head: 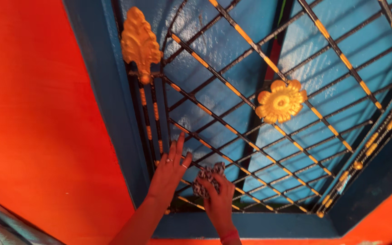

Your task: The person cleans a decorative metal window grill by hand using a cloth, wiping the black bars and gold-colored floral ornaments.

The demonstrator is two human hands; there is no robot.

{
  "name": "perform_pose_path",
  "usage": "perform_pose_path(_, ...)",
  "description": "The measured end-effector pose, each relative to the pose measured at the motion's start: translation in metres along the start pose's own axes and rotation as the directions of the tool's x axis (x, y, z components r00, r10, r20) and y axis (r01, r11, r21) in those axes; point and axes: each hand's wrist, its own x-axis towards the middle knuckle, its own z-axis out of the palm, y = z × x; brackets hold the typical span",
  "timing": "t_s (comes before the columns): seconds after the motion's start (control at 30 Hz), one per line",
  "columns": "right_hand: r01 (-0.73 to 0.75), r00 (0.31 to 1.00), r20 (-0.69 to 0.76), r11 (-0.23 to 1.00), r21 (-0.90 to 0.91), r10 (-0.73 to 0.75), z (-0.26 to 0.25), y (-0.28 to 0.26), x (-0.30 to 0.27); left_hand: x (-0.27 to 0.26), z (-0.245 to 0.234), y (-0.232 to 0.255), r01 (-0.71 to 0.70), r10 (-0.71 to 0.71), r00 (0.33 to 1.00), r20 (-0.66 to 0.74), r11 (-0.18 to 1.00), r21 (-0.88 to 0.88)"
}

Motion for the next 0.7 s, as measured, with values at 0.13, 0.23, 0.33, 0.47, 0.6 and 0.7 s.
perform_pose_path(0.13,-0.040,0.998,-0.060,0.998,-0.044,0.038,0.008,0.029,-0.022,0.001,0.003,0.002,0.011,-0.012,1.000,-0.011,0.995,-0.095)
perform_pose_path(0.23,-0.170,0.982,-0.086,0.985,-0.021,0.168,0.003,0.054,-0.040,0.003,0.005,0.002,-0.009,0.012,0.999,0.033,0.993,-0.114)
perform_pose_path(0.33,-0.179,0.984,-0.027,0.979,-0.099,0.177,0.004,0.071,-0.047,0.005,0.006,0.006,0.020,-0.018,1.000,0.012,0.989,-0.147)
perform_pose_path(0.47,-0.204,0.979,-0.040,0.972,-0.116,0.200,0.013,0.073,-0.053,0.002,0.008,0.006,0.038,-0.039,0.999,-0.002,0.983,-0.177)
perform_pose_path(0.6,-0.180,0.980,-0.109,0.978,-0.103,0.169,0.008,0.099,-0.070,0.003,0.008,0.002,0.006,-0.005,1.000,0.003,0.988,-0.151)
perform_pose_path(0.7,-0.296,0.934,-0.246,0.948,-0.120,0.260,-0.009,0.136,-0.097,0.004,0.007,0.001,-0.009,0.013,1.000,0.025,0.988,-0.153)
